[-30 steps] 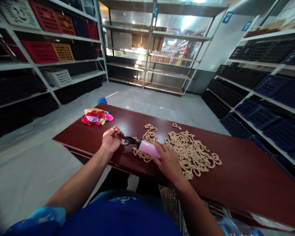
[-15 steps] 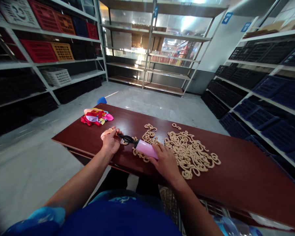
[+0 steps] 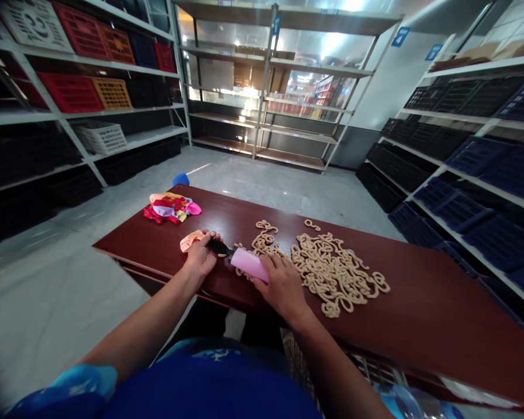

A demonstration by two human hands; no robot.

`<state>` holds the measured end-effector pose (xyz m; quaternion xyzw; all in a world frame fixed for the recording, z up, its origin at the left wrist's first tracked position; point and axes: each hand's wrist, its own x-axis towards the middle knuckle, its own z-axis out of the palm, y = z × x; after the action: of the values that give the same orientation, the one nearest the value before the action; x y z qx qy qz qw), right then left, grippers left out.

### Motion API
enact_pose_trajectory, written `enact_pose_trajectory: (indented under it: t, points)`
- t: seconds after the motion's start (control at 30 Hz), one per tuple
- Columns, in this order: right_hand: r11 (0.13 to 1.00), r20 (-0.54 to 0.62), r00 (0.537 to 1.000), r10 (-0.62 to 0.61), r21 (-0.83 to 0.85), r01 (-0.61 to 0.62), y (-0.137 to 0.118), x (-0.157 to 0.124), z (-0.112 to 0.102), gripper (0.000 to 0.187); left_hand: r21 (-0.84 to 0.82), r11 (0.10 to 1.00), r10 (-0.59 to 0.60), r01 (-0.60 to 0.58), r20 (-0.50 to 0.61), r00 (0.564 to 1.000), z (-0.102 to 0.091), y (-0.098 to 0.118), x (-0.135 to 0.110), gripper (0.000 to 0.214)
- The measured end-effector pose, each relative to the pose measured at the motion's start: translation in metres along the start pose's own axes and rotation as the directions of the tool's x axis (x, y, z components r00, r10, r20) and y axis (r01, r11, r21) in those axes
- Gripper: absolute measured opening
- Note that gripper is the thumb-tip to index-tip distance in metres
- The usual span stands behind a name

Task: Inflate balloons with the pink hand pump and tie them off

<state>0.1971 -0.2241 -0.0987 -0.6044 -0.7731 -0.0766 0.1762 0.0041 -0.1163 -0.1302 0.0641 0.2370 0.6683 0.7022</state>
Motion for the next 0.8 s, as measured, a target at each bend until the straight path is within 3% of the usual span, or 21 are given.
enact_pose_trajectory:
  t: [0.17,0.37,0.5,0.67,0.8]
  points:
    - [0.999,0.018,0.999,-0.041,0.009,0.041,0.003,0.009,-0.002,0.044,-0.027,0.986,-0.164,0.165,0.042,0.986,0.006,0.017,0.007,0.005]
    - [0.995,0.074,0.993,-0.096,0.003,0.096,0.006,0.042,0.000,0.053,-0.008,0.990,-0.141,0.141,-0.049,0.989,0.029,0.025,0.027,0.034]
    - [0.996,0.059,0.995,-0.075,-0.035,0.077,0.014,0.069,0.005,0.062,0.027,0.998,-0.046,0.048,-0.065,0.997,0.057,0.025,0.037,0.041]
    - [0.996,0.010,0.997,0.071,-0.056,-0.071,0.032,0.078,0.019,0.039,0.122,0.977,0.171,-0.177,0.052,0.984,0.095,0.021,0.042,0.046]
    - [0.984,-0.048,0.983,0.175,-0.035,-0.177,0.054,0.073,0.029,0.030,0.175,0.947,0.261,-0.268,0.064,0.963,0.123,0.045,0.058,0.043]
